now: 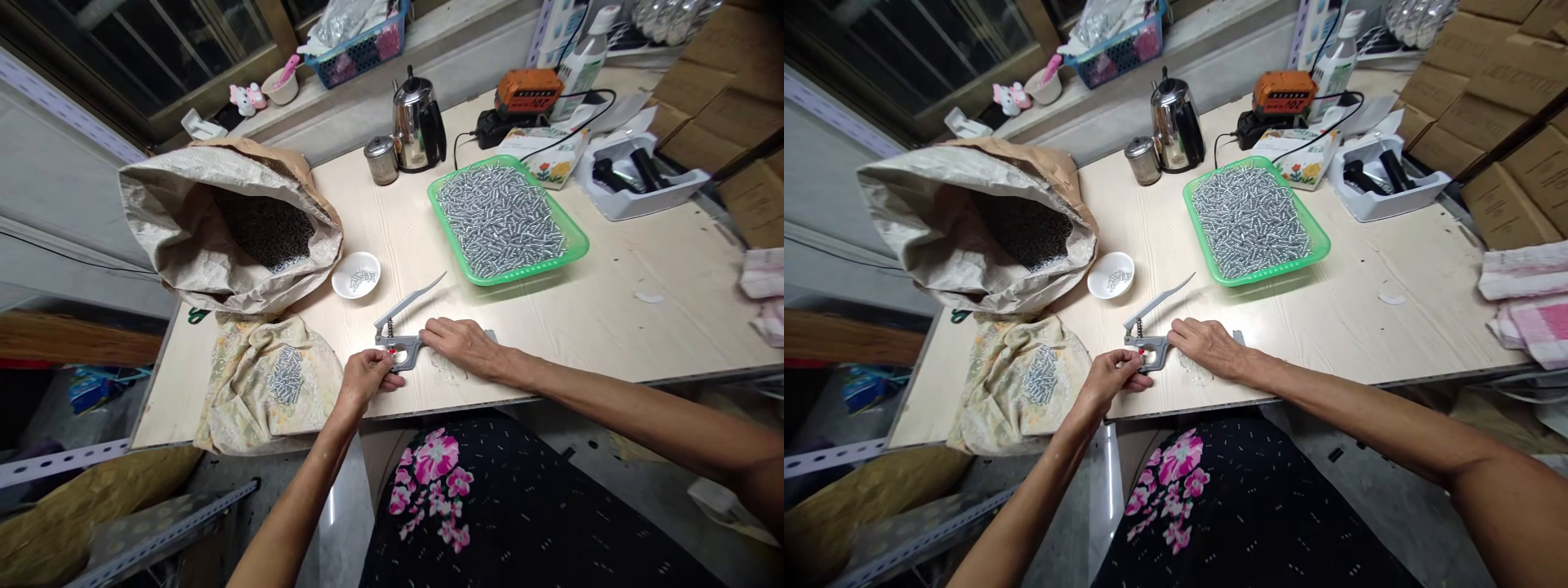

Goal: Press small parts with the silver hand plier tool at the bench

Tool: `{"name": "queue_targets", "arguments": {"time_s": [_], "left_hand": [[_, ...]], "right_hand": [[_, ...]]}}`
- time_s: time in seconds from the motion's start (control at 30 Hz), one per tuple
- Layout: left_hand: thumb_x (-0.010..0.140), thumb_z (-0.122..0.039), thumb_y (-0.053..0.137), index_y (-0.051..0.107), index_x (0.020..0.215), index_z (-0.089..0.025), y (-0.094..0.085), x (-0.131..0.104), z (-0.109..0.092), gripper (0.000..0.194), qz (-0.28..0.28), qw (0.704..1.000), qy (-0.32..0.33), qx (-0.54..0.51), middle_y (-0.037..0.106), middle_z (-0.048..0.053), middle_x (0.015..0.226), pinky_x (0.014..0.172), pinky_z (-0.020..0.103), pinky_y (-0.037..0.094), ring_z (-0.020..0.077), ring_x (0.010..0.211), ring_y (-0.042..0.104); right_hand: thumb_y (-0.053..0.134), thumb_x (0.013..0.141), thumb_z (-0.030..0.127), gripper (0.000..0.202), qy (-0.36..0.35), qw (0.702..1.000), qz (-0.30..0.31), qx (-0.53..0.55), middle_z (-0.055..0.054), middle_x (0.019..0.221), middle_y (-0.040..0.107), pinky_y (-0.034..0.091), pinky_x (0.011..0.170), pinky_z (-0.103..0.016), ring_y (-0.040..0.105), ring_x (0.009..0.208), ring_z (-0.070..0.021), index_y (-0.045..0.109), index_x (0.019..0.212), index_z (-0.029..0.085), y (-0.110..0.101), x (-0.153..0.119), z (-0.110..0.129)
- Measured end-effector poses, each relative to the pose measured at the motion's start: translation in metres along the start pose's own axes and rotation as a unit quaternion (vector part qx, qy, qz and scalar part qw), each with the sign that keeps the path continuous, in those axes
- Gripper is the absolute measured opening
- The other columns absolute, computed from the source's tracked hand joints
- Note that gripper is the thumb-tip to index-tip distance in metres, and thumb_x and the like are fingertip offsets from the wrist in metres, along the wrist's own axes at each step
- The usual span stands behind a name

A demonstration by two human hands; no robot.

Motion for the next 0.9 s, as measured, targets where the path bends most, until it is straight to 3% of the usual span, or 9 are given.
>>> {"name": "queue_targets", "arguments": {"time_s": [0.5,0.73,0.9], "left_hand": [[0.083,-0.017,0.069,0.061,0.075,-0.01,0.005,0.004,-0.014,0.013,0.003,0.997,-0.073,0.035,0.067,0.009,0.05,0.047,0.022,0.053,0.0152,0.041,0.063],[0.077,-0.012,0.074,0.066,0.074,-0.008,0.002,0.014,-0.017,0.01,0.042,0.988,-0.146,0.032,0.068,0.011,0.051,0.046,0.023,0.054,0.0168,0.042,0.063],[0.075,-0.008,0.073,0.066,0.071,-0.006,0.002,0.016,-0.021,0.009,0.037,0.984,-0.173,0.032,0.067,0.013,0.052,0.045,0.024,0.053,0.0178,0.041,0.063]], "right_hand": [[0.04,0.097,0.009,0.019,0.008,0.998,0.055,0.008,-0.005,0.094,0.058,0.016,0.054,-0.031,0.047,0.077,-0.0151,0.057,0.095,0.018,0.0,0.01,-0.01],[0.045,0.095,0.012,0.015,0.016,0.997,0.073,0.016,-0.005,0.093,0.058,0.015,0.055,-0.031,0.046,0.073,-0.0148,0.058,0.094,0.019,-0.001,0.015,-0.015],[0.044,0.096,0.01,0.015,0.01,0.995,0.087,0.04,-0.004,0.092,0.058,0.017,0.056,-0.03,0.047,0.077,-0.0153,0.057,0.093,0.018,-0.004,0.014,-0.015]]}}
Point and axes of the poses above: each hand's wrist, its own x-axis towards the middle knuckle, its own y-axis out of the palm, z = x × y, the point moved 6 cm from there along x, towards the middle knuckle
